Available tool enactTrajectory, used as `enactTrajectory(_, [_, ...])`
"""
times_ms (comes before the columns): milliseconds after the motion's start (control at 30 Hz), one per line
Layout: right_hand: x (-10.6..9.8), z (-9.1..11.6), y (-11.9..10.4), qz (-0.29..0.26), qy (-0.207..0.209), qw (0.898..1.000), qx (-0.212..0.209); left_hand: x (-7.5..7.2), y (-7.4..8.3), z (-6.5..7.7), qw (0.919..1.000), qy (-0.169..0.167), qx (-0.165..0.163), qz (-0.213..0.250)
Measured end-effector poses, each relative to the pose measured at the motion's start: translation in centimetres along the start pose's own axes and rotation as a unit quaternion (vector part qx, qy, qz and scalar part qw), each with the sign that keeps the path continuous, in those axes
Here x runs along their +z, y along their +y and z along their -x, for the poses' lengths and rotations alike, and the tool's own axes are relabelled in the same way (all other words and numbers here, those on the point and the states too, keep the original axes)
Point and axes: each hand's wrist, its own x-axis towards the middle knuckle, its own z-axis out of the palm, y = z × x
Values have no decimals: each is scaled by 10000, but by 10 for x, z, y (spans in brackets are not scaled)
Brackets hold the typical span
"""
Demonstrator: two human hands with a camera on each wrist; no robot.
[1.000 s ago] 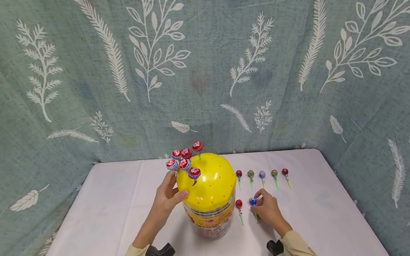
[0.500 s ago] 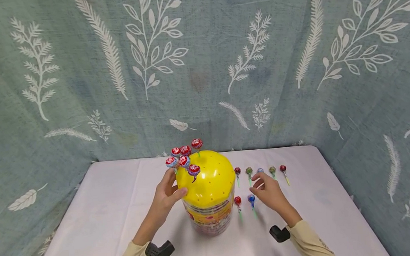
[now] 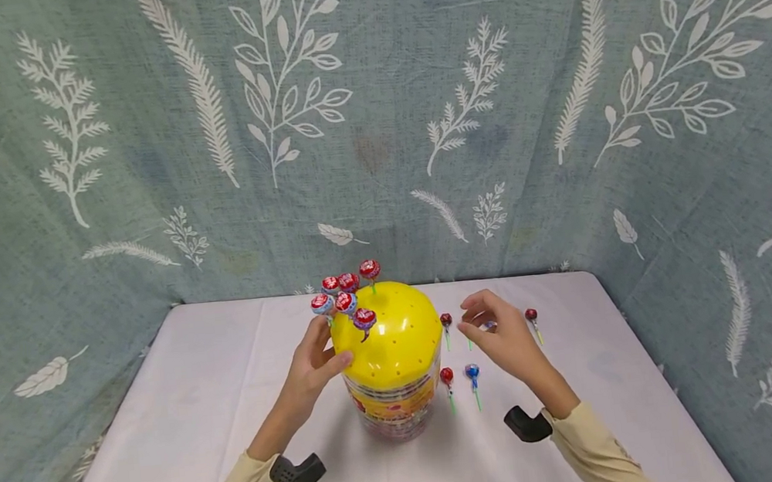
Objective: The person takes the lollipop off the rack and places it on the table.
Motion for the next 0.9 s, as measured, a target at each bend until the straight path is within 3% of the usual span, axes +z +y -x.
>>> enactTrajectory(200, [-4,-4,-23,-247,77,9993,-266,3,2,2,9999,-57,41,94])
enactTrajectory(433, [-4,-12,-48,-672,54,9963,-525,3,7,-1,9996,-85,-62,-255])
enactTrajectory(633, [0,-22,-66,-1056,-71,9919,-708,0,2,-5,9993,-178,-73,-328])
enactTrajectory(900, [10,-45,-85,-1153,-213,9881,-990,0,-3,-5,9994,-118,-39,-322])
